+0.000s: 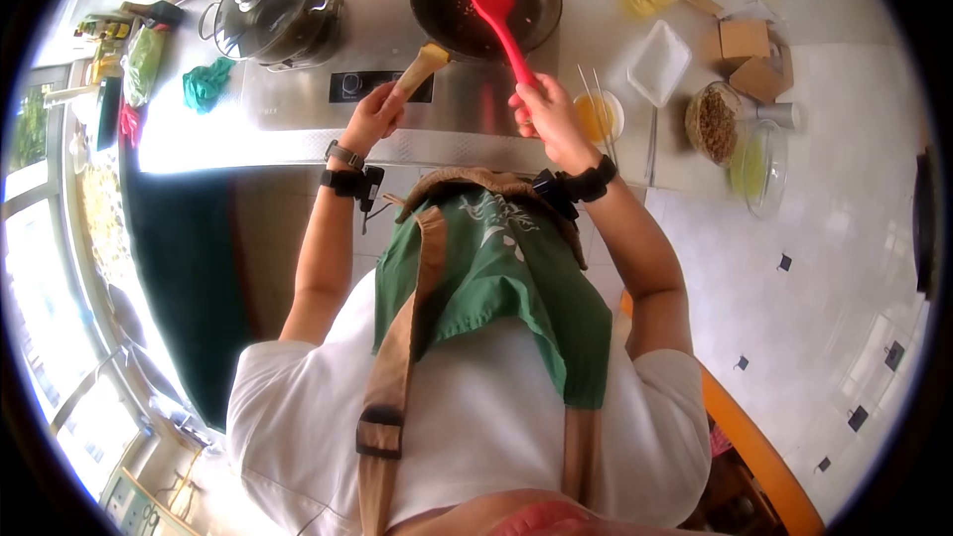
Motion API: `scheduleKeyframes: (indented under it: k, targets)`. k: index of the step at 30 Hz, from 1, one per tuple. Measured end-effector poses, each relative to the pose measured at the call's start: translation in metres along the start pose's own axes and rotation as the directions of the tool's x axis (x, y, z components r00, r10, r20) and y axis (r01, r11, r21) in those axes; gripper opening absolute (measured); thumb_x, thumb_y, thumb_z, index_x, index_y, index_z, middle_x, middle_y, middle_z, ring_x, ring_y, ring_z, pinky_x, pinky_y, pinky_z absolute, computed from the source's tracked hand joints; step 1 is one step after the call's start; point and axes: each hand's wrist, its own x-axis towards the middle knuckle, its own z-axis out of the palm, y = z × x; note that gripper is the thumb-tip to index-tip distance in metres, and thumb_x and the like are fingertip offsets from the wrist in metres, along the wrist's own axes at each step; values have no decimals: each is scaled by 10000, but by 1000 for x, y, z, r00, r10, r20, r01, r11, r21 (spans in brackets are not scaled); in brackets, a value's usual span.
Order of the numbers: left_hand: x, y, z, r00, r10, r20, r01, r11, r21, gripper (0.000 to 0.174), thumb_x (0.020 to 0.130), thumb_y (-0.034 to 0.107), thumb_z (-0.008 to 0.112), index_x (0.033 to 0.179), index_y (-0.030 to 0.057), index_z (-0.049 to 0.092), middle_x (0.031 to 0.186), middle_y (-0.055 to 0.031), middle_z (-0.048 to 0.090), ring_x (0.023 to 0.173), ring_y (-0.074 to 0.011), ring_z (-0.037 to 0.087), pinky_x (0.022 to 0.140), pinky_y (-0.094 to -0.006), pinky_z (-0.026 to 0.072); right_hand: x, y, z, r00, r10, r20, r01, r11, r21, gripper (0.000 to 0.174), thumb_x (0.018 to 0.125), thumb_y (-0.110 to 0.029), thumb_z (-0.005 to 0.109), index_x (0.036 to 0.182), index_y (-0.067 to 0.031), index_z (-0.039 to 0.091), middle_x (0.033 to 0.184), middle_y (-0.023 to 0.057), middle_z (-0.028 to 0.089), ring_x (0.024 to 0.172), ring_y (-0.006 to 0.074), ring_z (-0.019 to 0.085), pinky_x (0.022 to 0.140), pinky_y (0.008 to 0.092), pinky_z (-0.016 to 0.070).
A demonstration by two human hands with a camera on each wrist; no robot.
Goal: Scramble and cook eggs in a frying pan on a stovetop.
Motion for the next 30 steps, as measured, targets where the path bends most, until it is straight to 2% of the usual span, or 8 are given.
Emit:
scheduleKeyframes:
  k: [3, 5, 6, 11, 21, 23, 27, 30]
  targets:
    - [2, -2, -1, 999, -28, -17, 28, 1000, -3, 379, 990, 314, 497, 1242, 32, 519, 689, 30, 470, 504, -23, 375, 425, -171, 289, 4, 2, 5, 999, 10, -49, -10, 1000, -10, 362, 944, -158, 524, 1272, -61, 403, 833, 37, 493, 548, 85, 446, 414, 226, 357]
    - [3, -3, -1, 1000, -16, -13, 16, 1000, 24, 379, 991, 315, 494, 1239, 30, 523, 685, 26, 472, 493, -27, 377, 423, -174, 287, -6, -8, 24, 979, 16, -201, -11, 1000, 23, 466, 953, -145, 482, 1381, -87, 308, 814, 48, 474, 553, 106, 454, 410, 236, 362]
    - [2, 0, 0, 1000, -18, 1, 18, 999, 28, 379, 991, 315, 494, 1239, 30, 523, 685, 26, 472, 493, -27, 377, 423, -174, 287, -3, -9, 24, 984, 26, -174, -24, 1000, 14, 543, 958, -134, 457, 1445, -122, 219, 808, 58, 458, 548, 121, 452, 403, 242, 358]
    - [1, 1, 0, 1000, -18, -12, 18, 1000, -7, 386, 990, 316, 496, 1252, 35, 523, 688, 22, 480, 488, -30, 381, 421, -179, 284, 3, -8, 30, 984, 92, -154, -82, 994, 67, 533, 958, -129, 451, 1444, -136, 233, 852, 60, 455, 530, 120, 432, 395, 240, 343]
    - [4, -4, 0, 1000, -13, 7, 13, 999, -44, 393, 989, 316, 498, 1266, 38, 515, 683, 27, 473, 482, -28, 373, 418, -176, 279, 26, -5, 36, 973, 223, -54, -227, 971, -78, 504, 926, -81, 463, 1367, -187, 241, 828, 83, 437, 502, 140, 399, 392, 245, 302]
    - [5, -7, 1, 1000, -1, 3, 2, 999, -45, 397, 987, 321, 502, 1264, 37, 515, 679, 29, 470, 476, -28, 369, 414, -175, 275, 33, -11, 33, 966, 253, 46, -252, 967, -24, 532, 916, -69, 482, 1369, -193, 232, 817, 89, 433, 496, 127, 377, 392, 241, 292]
    - [4, -8, 0, 1000, -1, 1, 1, 999, -39, 395, 987, 322, 502, 1258, 34, 517, 675, 31, 469, 474, -27, 370, 411, -175, 275, 96, 18, 5, 961, 200, 192, -186, 979, -89, 538, 901, -59, 507, 1364, -168, 255, 799, 83, 433, 493, 109, 367, 381, 232, 286]
    - [7, -5, 0, 1000, -10, -16, 10, 1000, -25, 390, 987, 322, 501, 1248, 33, 520, 674, 31, 468, 476, -27, 372, 412, -175, 277, 68, -17, -3, 981, 74, 177, -96, 988, 118, 433, 909, -110, 544, 1299, -140, 360, 729, 52, 452, 467, 83, 364, 361, 211, 280]
